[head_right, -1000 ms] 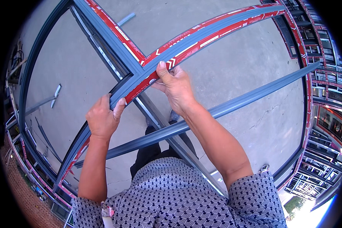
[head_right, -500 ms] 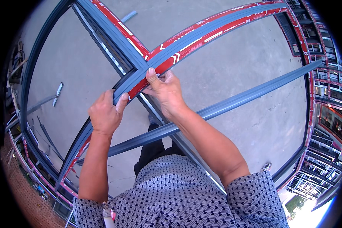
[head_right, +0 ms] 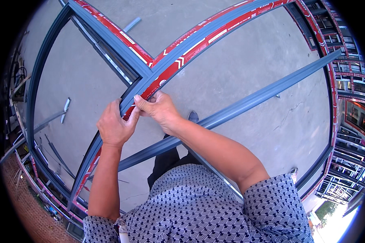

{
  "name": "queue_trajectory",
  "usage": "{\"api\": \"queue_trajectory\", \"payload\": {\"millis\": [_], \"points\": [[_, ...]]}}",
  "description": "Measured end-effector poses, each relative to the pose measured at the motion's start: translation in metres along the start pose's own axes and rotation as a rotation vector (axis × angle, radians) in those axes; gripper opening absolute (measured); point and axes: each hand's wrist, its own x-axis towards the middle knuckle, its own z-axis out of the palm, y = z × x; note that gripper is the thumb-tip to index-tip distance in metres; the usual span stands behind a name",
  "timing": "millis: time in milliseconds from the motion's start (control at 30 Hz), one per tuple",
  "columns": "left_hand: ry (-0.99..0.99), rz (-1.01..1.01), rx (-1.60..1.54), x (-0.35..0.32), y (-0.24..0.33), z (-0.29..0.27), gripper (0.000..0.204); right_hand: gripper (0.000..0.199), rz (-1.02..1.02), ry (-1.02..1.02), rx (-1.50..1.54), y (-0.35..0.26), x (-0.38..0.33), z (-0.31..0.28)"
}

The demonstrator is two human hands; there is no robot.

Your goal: The person assembles a large window frame by hand in an outdoor workshop. They pick up long metal profiles, align them with existing frame sections, and press the joints together to form a rectangular structure. The person handles the components one by one, fitting them into place without using visible tools.

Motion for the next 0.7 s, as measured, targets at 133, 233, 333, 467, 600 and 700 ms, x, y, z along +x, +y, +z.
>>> {"api": "queue_trajectory", "payload": {"millis": [133, 233, 333, 467, 600, 700], "points": [[-0.027, -0.011, -0.015, -0.001, -0.003, 0.002, 0.056, 0.056, -0.029, 0.03, -0.019, 0.006, 0.001, 0.005], [-0.05, -0.021, -0.018, -0.002, -0.006, 0.004, 0.056, 0.058, -0.039, 0.057, -0.08, 0.008, 0.002, 0.005], [-0.04, -0.015, -0.011, -0.004, -0.008, 0.003, 0.055, 0.059, -0.039, 0.058, -0.105, 0.007, 0.002, 0.006], [-0.088, -0.049, -0.036, -0.002, -0.005, 0.0, 0.056, 0.061, -0.043, 0.033, -0.093, 0.007, 0.001, 0.005], [-0.03, 0.002, -0.109, -0.005, -0.007, 0.005, 0.057, 0.063, -0.02, 0.06, -0.163, 0.007, -0.009, 0.016], [0.083, 0.091, -0.227, -0.011, -0.015, 0.004, 0.053, 0.062, 0.032, 0.074, -0.219, 0.015, -0.016, 0.019]]}}
